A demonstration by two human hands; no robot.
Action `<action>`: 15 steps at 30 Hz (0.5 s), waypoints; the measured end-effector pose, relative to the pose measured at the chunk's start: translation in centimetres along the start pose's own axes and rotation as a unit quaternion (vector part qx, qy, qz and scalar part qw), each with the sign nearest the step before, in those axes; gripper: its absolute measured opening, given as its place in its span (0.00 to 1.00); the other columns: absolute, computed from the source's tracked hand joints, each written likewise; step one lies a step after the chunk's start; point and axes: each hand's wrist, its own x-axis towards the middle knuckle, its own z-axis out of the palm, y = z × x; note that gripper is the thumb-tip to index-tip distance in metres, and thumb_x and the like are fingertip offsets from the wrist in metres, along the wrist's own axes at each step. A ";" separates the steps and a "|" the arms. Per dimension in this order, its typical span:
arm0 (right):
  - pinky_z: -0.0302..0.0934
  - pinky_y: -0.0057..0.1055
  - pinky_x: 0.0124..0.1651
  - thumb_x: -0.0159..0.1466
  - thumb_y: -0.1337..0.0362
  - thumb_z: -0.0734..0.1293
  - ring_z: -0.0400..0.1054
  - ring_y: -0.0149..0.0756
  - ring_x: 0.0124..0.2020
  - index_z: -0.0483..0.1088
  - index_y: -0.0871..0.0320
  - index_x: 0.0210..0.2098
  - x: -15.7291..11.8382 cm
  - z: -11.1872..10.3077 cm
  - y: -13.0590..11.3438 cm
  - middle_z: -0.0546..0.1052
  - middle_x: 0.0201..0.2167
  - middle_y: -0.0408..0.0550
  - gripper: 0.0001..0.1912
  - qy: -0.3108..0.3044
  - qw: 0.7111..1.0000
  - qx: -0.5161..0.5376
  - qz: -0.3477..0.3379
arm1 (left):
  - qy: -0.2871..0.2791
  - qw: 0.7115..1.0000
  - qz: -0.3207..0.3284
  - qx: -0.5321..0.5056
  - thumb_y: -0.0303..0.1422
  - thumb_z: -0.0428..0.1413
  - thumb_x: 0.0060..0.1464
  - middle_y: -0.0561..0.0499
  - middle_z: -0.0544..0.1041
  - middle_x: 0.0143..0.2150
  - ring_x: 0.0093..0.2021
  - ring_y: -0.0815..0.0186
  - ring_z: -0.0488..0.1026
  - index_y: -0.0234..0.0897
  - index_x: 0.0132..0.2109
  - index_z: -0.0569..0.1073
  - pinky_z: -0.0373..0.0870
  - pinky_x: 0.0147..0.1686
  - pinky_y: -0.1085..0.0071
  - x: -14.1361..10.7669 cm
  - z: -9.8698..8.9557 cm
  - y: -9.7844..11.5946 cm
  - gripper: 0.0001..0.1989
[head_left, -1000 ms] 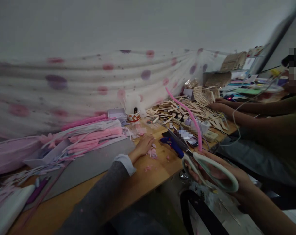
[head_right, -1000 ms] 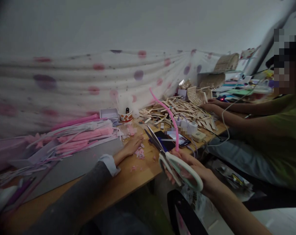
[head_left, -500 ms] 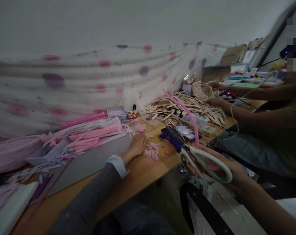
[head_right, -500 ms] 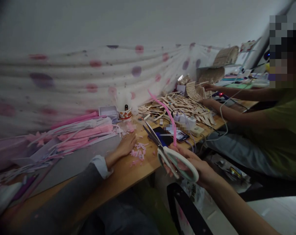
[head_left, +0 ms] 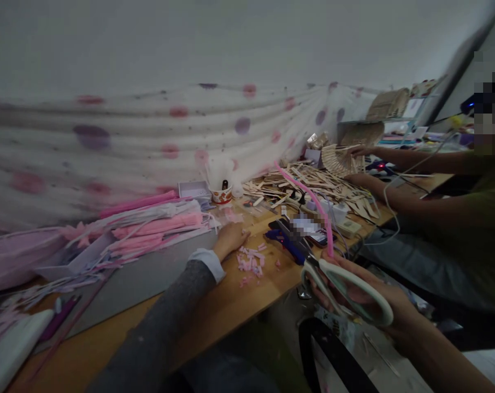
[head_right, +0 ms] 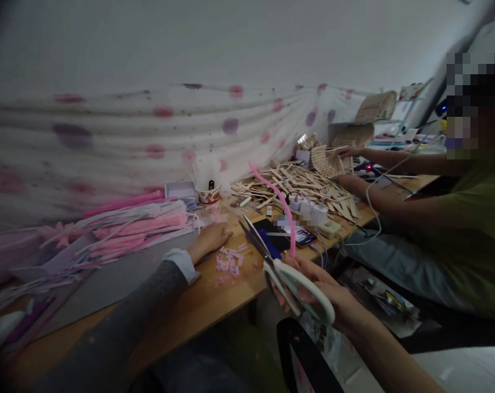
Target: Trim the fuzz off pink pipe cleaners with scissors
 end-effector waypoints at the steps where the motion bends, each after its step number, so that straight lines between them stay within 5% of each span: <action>1: 0.62 0.25 0.28 0.42 0.58 0.78 0.69 0.33 0.26 0.74 0.55 0.34 -0.1 0.0 0.0 0.75 0.25 0.43 0.20 0.003 1.000 0.002 0.003 | -0.013 1.000 0.003 0.011 0.39 0.53 0.58 0.44 0.71 0.51 0.47 0.59 0.72 0.35 0.52 0.69 0.71 0.45 0.56 0.4 0.1 0.3 0.17; 9: 0.61 0.29 0.28 0.40 0.55 0.78 0.68 0.35 0.26 0.75 0.56 0.34 0.0 -0.9 0.7 0.75 0.28 0.47 0.23 0.027 0.999 -0.004 0.024 | -0.078 0.996 -0.012 0.047 0.37 0.54 0.58 0.43 0.71 0.52 0.48 0.59 0.71 0.35 0.53 0.68 0.71 0.45 0.55 2.1 0.7 0.9 0.18; 15: 0.61 0.29 0.28 0.39 0.54 0.78 0.68 0.36 0.25 0.73 0.55 0.33 -0.4 -1.0 0.7 0.76 0.28 0.47 0.23 0.005 1.000 -0.005 0.022 | -0.087 0.996 0.028 -0.016 0.37 0.53 0.59 0.44 0.72 0.51 0.46 0.60 0.72 0.35 0.52 0.69 0.72 0.43 0.58 2.1 -0.8 -0.1 0.17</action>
